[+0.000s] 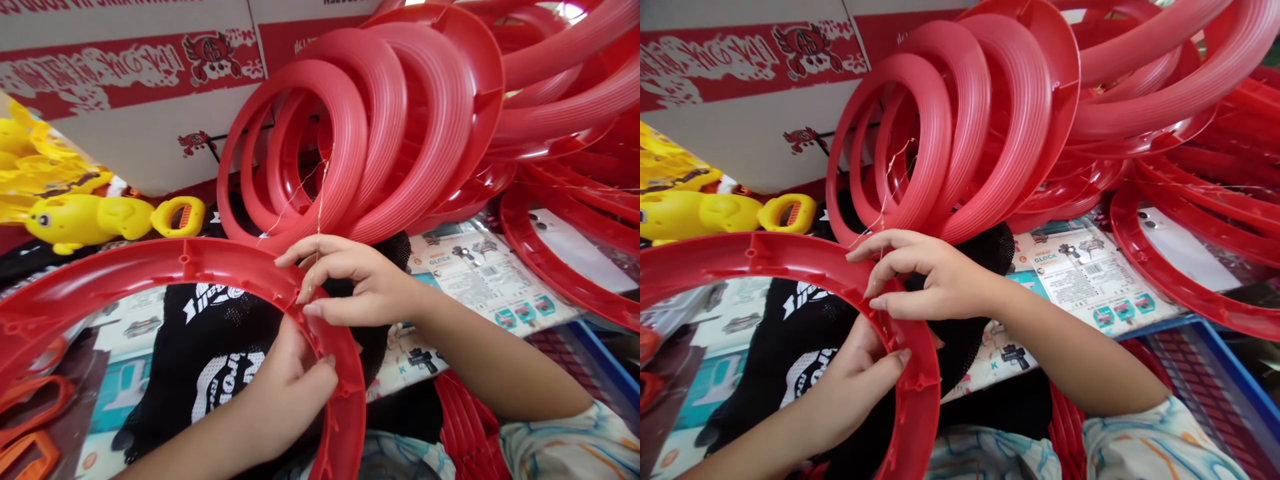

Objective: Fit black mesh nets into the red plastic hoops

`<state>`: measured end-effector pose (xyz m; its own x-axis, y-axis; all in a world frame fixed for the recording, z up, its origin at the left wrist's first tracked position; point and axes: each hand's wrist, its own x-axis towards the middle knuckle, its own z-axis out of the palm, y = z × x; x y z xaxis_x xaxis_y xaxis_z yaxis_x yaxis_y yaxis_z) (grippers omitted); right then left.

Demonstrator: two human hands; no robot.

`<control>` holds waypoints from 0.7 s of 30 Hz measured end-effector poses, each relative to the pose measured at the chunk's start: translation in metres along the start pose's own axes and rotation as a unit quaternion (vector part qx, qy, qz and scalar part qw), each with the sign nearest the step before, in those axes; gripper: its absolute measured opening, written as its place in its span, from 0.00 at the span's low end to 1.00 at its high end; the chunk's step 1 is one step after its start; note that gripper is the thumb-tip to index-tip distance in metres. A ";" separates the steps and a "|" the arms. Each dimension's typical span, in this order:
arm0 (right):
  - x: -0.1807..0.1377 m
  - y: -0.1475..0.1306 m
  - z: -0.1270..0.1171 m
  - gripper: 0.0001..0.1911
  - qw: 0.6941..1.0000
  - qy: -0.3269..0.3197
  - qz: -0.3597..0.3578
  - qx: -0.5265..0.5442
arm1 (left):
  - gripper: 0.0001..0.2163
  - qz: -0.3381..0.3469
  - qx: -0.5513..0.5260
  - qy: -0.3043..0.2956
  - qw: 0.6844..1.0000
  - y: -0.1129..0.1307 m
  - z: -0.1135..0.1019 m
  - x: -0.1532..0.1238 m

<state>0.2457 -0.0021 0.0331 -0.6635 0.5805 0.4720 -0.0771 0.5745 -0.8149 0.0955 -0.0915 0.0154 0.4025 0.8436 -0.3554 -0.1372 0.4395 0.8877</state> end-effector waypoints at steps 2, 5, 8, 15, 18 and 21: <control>0.000 0.000 0.000 0.02 1.000 0.007 -0.004 0.020 | 0.17 -0.015 0.008 -0.015 1.000 0.002 0.002 0.000; 0.001 -0.001 0.001 0.01 0.999 0.004 -0.006 0.039 | 0.17 -0.029 0.030 -0.022 0.999 0.000 0.002 0.000; 0.002 -0.002 0.000 0.01 1.000 -0.014 0.004 0.025 | 0.16 -0.037 0.072 -0.035 0.996 -0.004 0.000 -0.001; 0.003 -0.002 -0.002 0.02 0.998 -0.035 0.056 0.019 | 0.22 -0.054 0.062 -0.070 0.994 -0.004 -0.004 -0.004; 0.003 -0.002 -0.004 0.03 0.998 -0.034 0.048 0.008 | 0.23 -0.052 0.017 -0.094 0.994 0.000 -0.005 -0.002; 0.003 -0.003 -0.005 0.02 0.999 -0.030 0.039 0.001 | 0.15 -0.001 -0.030 -0.070 0.997 0.000 -0.006 0.002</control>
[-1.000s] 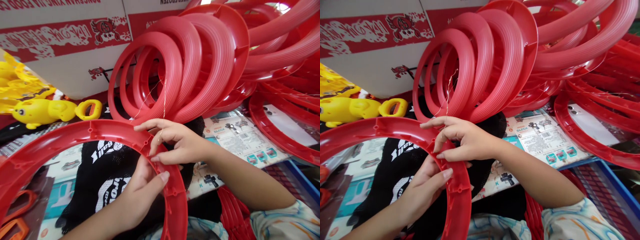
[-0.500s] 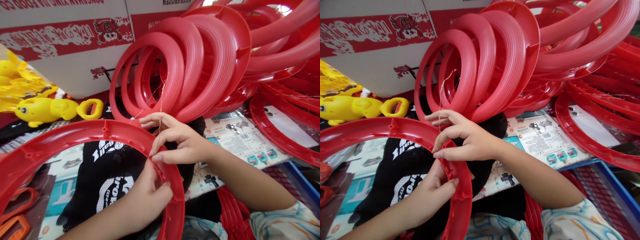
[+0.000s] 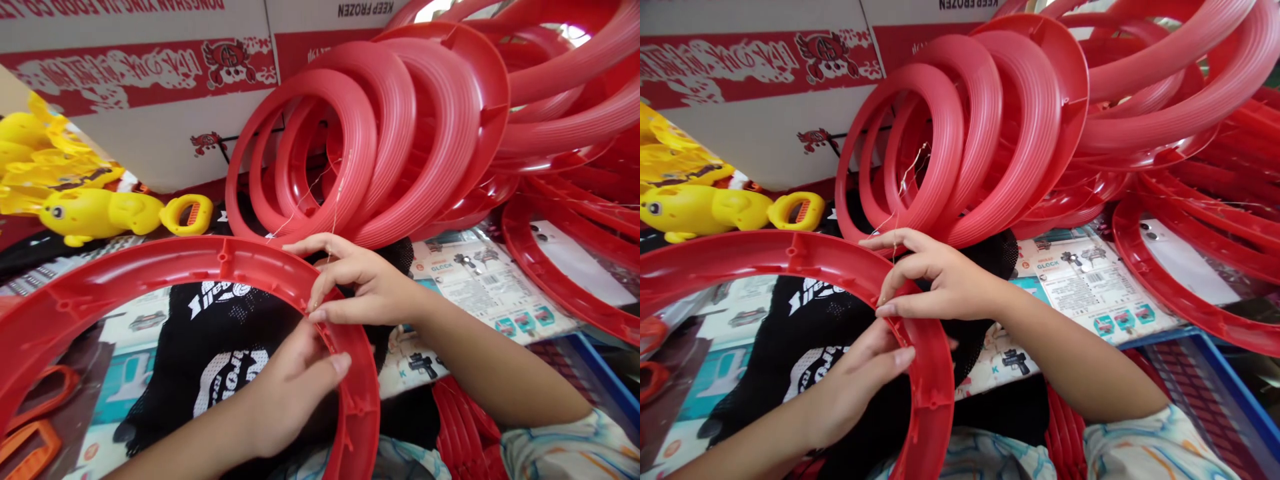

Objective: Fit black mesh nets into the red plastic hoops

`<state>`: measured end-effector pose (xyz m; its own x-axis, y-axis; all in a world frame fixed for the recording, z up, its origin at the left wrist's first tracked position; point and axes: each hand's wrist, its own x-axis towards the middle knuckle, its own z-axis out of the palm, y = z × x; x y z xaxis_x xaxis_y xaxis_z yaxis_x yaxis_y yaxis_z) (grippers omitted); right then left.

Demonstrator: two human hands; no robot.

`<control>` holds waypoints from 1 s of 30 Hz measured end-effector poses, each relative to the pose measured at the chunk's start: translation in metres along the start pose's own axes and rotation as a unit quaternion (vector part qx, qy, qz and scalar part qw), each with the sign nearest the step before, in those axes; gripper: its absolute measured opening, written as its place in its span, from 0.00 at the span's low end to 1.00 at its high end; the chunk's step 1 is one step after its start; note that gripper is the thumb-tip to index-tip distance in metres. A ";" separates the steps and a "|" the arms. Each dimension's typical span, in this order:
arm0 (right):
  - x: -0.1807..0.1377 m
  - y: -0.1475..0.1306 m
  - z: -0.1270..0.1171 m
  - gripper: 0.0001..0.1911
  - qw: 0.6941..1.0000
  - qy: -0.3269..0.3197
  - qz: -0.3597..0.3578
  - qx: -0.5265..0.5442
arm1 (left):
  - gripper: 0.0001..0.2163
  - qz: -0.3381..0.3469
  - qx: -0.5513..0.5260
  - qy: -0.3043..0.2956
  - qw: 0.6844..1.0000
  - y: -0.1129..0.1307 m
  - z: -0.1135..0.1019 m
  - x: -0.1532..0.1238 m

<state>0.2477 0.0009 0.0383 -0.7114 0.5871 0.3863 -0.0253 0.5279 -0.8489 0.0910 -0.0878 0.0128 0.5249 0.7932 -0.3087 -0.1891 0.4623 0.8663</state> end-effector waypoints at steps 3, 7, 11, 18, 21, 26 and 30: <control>0.000 0.000 0.002 0.03 1.000 0.005 -0.001 -0.005 | 0.10 0.059 -0.049 0.079 0.994 -0.004 0.001 0.006; -0.001 0.002 0.006 0.02 1.000 0.000 -0.003 -0.006 | 0.10 0.092 -0.047 0.161 0.982 -0.005 0.004 0.010; -0.002 0.005 0.008 0.02 0.999 0.036 -0.012 0.032 | 0.12 0.072 -0.005 0.172 0.983 0.000 0.006 0.009; -0.001 0.001 0.006 0.01 0.996 0.023 0.002 0.083 | 0.12 -0.027 0.032 0.086 0.995 0.000 0.009 0.000; 0.000 0.001 0.006 0.02 0.997 0.013 0.017 0.070 | 0.11 -0.041 0.038 0.052 0.997 0.000 0.009 -0.003; -0.001 0.000 0.005 0.02 0.994 0.006 0.057 0.089 | 0.12 -0.032 0.048 0.026 0.998 0.001 0.009 -0.004; -0.001 -0.002 0.003 0.03 0.993 -0.002 0.078 0.091 | 0.14 -0.042 0.008 0.017 0.999 0.001 0.007 -0.004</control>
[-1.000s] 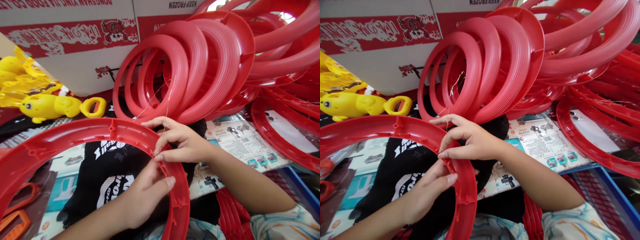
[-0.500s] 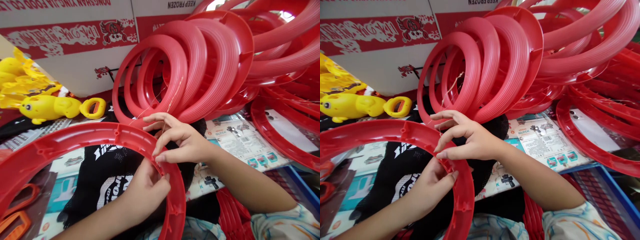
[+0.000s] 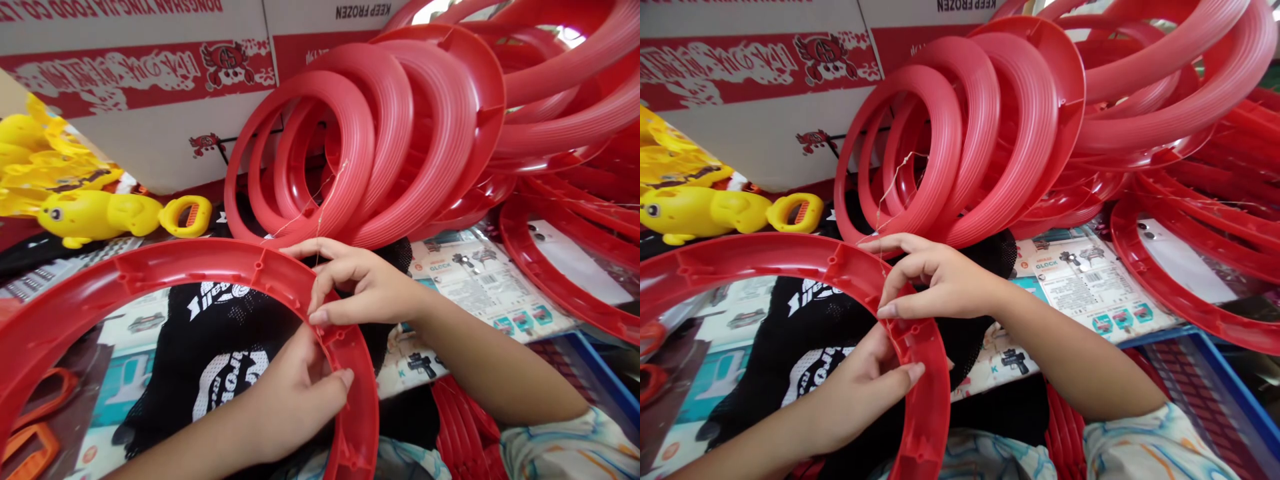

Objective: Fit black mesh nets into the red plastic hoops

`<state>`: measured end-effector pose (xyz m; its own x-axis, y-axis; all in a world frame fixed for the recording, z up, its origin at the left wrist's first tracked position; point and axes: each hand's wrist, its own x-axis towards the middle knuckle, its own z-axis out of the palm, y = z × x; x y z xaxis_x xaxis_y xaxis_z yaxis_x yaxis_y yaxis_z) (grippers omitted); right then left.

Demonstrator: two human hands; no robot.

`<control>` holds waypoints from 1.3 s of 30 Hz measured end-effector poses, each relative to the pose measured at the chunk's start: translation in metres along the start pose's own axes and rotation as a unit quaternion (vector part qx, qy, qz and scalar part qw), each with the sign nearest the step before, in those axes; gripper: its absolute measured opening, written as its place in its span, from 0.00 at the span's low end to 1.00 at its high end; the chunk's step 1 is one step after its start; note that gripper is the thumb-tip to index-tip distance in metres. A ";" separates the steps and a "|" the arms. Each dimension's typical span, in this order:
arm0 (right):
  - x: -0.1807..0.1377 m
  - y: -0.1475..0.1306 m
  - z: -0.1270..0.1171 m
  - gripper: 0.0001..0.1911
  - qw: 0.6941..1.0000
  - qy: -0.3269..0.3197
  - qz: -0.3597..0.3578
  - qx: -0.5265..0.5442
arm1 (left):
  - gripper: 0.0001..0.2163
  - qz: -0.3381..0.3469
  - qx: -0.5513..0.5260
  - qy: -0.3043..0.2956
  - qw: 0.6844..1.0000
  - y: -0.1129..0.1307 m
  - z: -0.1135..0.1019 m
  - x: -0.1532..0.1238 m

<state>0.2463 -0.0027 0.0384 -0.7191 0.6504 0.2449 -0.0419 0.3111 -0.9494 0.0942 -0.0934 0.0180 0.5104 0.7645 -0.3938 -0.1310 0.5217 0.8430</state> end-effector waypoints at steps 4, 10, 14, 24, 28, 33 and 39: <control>-0.001 -0.001 -0.001 0.03 1.000 0.009 -0.008 -0.022 | 0.13 0.003 -0.012 -0.027 1.000 0.000 -0.005 0.002; -0.001 -0.002 0.000 0.03 0.999 0.011 -0.013 -0.039 | 0.12 0.089 -0.097 0.036 0.991 -0.006 -0.004 0.007; 0.000 -0.002 0.001 0.03 0.998 0.008 -0.016 -0.052 | 0.10 0.098 -0.103 0.104 0.984 -0.005 0.002 0.009; 0.001 -0.001 -0.003 0.06 0.995 -0.090 -0.017 -0.046 | 0.08 0.084 -0.014 0.075 0.994 0.002 0.000 0.008; 0.003 0.001 -0.002 0.05 0.995 -0.083 -0.038 -0.041 | 0.07 0.081 -0.036 0.039 0.995 -0.001 -0.001 0.007; 0.001 0.004 0.004 0.06 0.998 -0.041 -0.049 -0.013 | 0.08 0.074 -0.053 0.033 0.995 -0.001 -0.002 0.007; -0.001 0.003 0.007 0.05 0.999 0.010 -0.030 -0.010 | 0.13 0.079 -0.038 0.082 0.993 -0.004 -0.005 0.006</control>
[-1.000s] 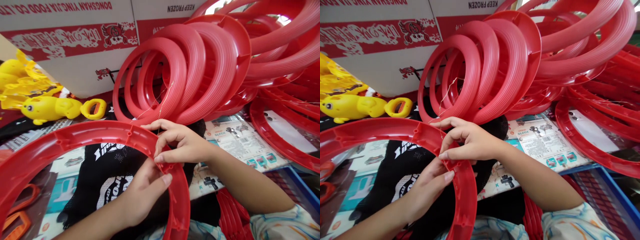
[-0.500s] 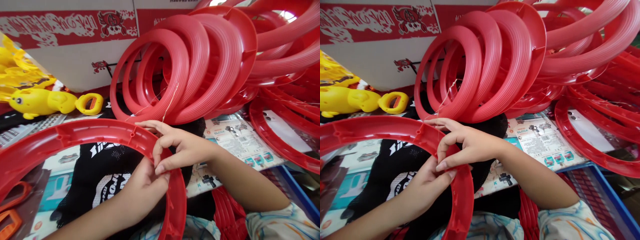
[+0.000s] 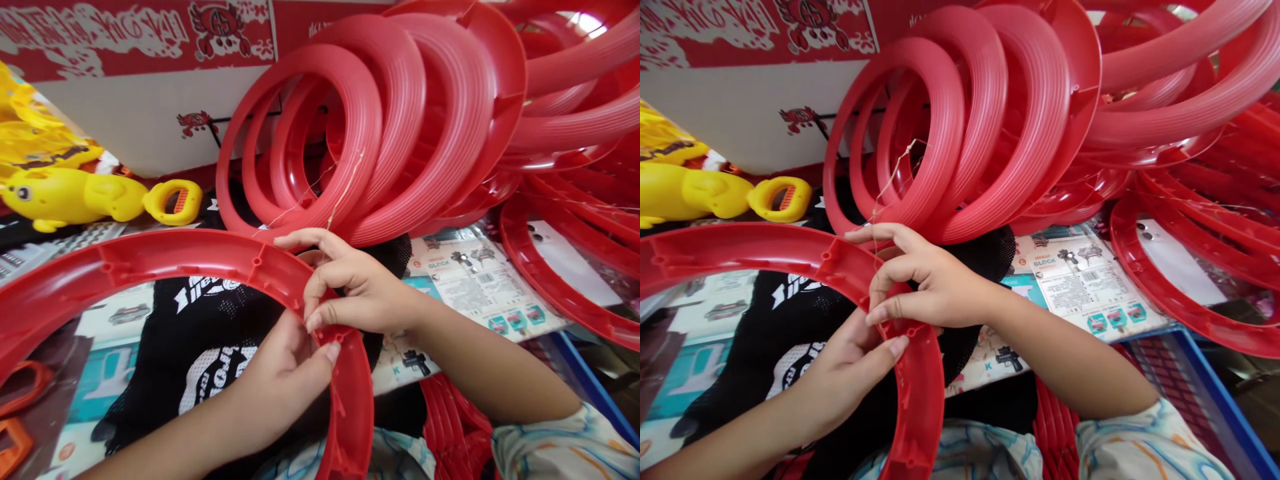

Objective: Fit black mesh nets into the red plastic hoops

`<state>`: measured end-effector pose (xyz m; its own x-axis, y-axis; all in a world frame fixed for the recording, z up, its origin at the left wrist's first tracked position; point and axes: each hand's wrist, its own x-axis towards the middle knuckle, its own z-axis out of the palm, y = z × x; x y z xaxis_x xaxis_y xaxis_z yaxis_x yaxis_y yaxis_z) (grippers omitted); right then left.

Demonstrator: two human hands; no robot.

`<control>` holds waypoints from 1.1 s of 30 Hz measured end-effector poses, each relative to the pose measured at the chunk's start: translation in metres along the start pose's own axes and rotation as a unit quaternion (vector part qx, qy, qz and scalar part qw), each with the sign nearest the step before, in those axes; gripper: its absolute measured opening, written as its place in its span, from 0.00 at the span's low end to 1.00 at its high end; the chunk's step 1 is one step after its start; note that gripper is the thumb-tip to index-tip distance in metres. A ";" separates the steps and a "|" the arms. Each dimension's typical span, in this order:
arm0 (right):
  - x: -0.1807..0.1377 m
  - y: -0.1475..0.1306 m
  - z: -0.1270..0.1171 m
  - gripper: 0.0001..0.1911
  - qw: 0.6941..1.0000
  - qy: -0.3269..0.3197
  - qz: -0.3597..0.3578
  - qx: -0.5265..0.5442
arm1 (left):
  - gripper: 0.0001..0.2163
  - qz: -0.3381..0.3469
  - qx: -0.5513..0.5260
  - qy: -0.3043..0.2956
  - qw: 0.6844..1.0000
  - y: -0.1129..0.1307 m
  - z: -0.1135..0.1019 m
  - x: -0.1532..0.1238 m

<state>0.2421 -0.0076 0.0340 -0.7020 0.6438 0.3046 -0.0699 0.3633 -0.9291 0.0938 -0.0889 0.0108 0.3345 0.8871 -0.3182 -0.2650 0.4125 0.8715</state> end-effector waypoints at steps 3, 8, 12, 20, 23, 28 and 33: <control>0.000 0.000 0.002 0.05 1.000 0.008 0.009 -0.008 | 0.12 0.007 -0.006 -0.012 1.000 0.000 0.000 0.001; 0.001 0.002 0.004 0.05 0.999 0.021 0.021 -0.031 | 0.08 0.019 -0.021 0.006 1.000 0.000 0.002 0.004; 0.004 0.003 -0.002 0.05 0.998 -0.027 0.039 -0.051 | 0.08 -0.018 -0.016 0.032 0.999 0.002 0.005 0.006; 0.009 0.008 -0.020 0.04 0.985 -0.167 -0.007 -0.039 | 0.10 -0.052 -0.016 -0.022 0.998 0.006 0.008 0.003; 0.009 0.008 -0.020 0.04 0.984 -0.172 0.003 -0.041 | 0.09 -0.057 -0.013 -0.034 0.998 0.004 0.007 0.004; 0.008 0.010 -0.019 0.03 0.982 -0.170 -0.034 -0.070 | 0.09 -0.041 -0.014 -0.038 0.998 0.004 0.004 0.005; 0.007 0.013 -0.020 0.03 0.979 -0.149 -0.094 -0.100 | 0.09 -0.053 -0.022 -0.044 0.997 0.005 0.005 0.005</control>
<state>0.2509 0.0150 0.0285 -0.8675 0.3397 0.3635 -0.0980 0.5996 -0.7943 0.0983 -0.0833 0.0151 0.4410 0.8167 -0.3721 -0.2627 0.5139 0.8166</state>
